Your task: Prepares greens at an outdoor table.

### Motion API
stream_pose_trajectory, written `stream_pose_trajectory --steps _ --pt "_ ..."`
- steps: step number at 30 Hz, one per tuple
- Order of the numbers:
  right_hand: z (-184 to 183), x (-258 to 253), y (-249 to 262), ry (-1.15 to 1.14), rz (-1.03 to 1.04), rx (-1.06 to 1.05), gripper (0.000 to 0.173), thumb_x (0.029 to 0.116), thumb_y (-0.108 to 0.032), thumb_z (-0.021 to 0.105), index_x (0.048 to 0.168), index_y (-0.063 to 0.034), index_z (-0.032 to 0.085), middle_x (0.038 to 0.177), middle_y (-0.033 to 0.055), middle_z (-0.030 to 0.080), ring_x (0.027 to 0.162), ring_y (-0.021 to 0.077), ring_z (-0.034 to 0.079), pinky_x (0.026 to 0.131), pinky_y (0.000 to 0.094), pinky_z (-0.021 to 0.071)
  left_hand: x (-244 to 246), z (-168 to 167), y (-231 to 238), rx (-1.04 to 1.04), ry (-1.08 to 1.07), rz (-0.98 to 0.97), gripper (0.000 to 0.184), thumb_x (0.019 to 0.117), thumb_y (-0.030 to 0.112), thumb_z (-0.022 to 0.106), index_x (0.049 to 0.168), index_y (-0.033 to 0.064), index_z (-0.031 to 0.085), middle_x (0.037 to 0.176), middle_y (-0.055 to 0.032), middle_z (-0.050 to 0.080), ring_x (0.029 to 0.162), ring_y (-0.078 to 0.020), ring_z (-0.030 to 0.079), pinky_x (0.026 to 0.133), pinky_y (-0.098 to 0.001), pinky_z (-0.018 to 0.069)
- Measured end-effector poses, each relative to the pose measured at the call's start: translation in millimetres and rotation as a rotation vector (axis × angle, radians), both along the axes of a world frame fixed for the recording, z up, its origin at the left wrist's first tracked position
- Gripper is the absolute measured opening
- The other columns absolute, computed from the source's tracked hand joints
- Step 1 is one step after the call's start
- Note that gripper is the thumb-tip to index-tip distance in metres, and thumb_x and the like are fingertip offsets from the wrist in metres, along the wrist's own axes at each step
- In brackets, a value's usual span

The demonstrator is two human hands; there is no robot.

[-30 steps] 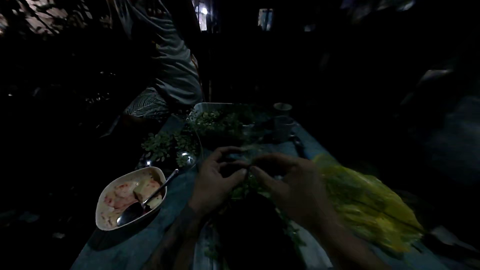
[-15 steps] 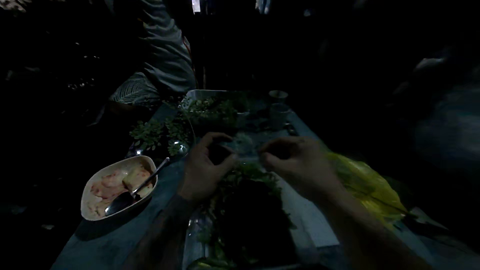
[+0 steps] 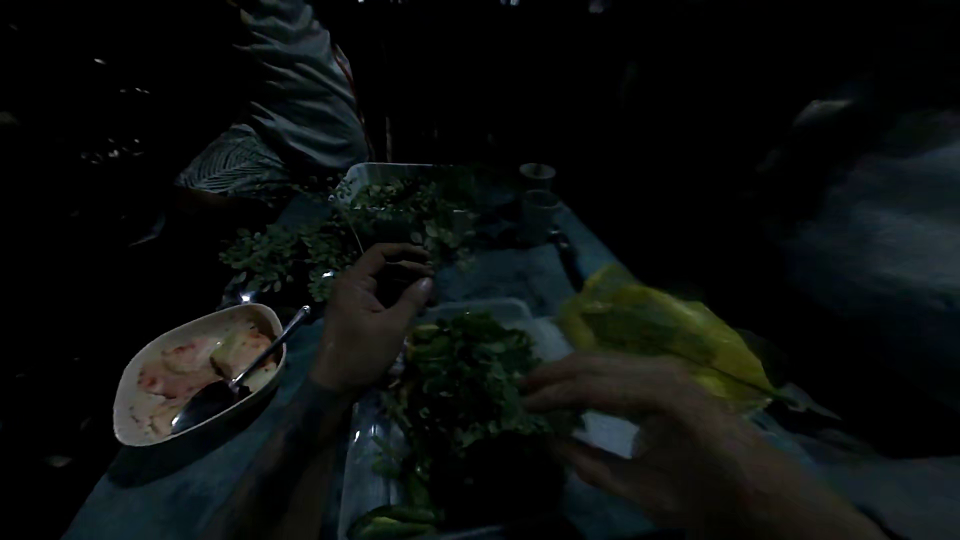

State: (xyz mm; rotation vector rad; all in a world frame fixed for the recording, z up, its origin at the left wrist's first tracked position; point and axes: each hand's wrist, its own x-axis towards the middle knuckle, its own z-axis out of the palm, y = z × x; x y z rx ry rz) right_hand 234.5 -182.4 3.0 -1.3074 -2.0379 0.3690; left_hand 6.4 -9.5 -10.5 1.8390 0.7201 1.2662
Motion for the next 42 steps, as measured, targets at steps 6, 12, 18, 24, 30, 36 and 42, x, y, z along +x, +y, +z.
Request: stream_pose_trajectory --steps 6,12,18,24,30,36,42 --pt "0 7 13 -0.168 -0.314 0.096 0.015 0.0984 -0.031 0.063 0.105 -0.0281 0.076 0.101 -0.0142 0.071 0.092 -0.0025 0.067 0.078 0.0212 0.0594 2 -2 -2 -0.036 0.026 -0.039 0.028 0.0947 0.004 0.066 0.122 0.0119 0.063 0.102 0.0005 0.073 0.082 -0.0109 0.07 0.071 -0.0249 0.0603" --pt "7 0 35 -0.245 -0.408 -0.131 0.008 0.0902 -0.024 0.075 0.098 -0.0223 0.077 0.093 -0.0049 0.068 0.085 0.0108 0.066 0.075 0.0366 0.0593 3 -1 -6 -0.093 0.03 -0.087 0.034 0.0921 0.005 0.069 0.124 0.013 0.063 0.097 0.0002 0.073 0.078 -0.0098 0.069 0.067 -0.023 0.0585" --pt "6 -14 44 -0.36 -0.48 -0.558 0.012 0.0877 -0.024 0.077 0.094 -0.0141 0.073 0.092 0.004 0.064 0.083 0.0205 0.063 0.072 0.045 0.0561 1 -4 -1 -0.064 0.016 -0.064 0.031 0.092 0.007 0.069 0.122 0.0127 0.064 0.097 0.0011 0.073 0.08 -0.0093 0.068 0.068 -0.0226 0.0579" --pt "5 -13 44 -0.36 -0.456 -0.555 0.012 0.0905 -0.021 0.074 0.099 -0.0122 0.075 0.098 0.0054 0.064 0.088 0.0218 0.063 0.077 0.0448 0.0561 3 -2 -4 -0.091 0.042 -0.058 0.031 0.0928 0.007 0.069 0.123 0.014 0.064 0.097 0.0011 0.073 0.077 -0.0092 0.068 0.064 -0.0221 0.0572" --pt "-4 -2 31 -0.23 -0.467 -0.471 0.012 0.0913 -0.029 0.074 0.098 -0.019 0.075 0.09 -0.0013 0.066 0.08 0.0122 0.064 0.073 0.0365 0.0577 4 -3 -4 -0.097 0.032 -0.056 0.033 0.0919 0.006 0.069 0.123 0.0136 0.064 0.097 0.0005 0.073 0.077 -0.0095 0.068 0.065 -0.0227 0.0576" --pt "-9 10 16 0.035 -0.376 -0.349 0.016 0.0929 -0.034 0.069 0.098 -0.0197 0.075 0.086 -0.008 0.067 0.076 0.0025 0.062 0.067 0.0236 0.0543 5 -2 -8 -0.089 0.088 -0.038 0.032 0.0941 0.008 0.07 0.124 0.0174 0.064 0.096 0.0039 0.073 0.068 -0.0076 0.065 0.057 -0.0214 0.0545" --pt "1 52 -3 0.053 -0.59 -0.049 0.008 0.0926 -0.029 0.071 0.092 -0.0216 0.076 0.08 -0.0102 0.069 0.069 0.0006 0.063 0.061 0.0223 0.0561 8 -6 -6 -0.043 0.045 -0.047 0.038 0.0843 0.009 0.078 0.119 0.0169 0.066 0.092 0.0033 0.074 0.073 -0.0087 0.068 0.062 -0.0221 0.058"
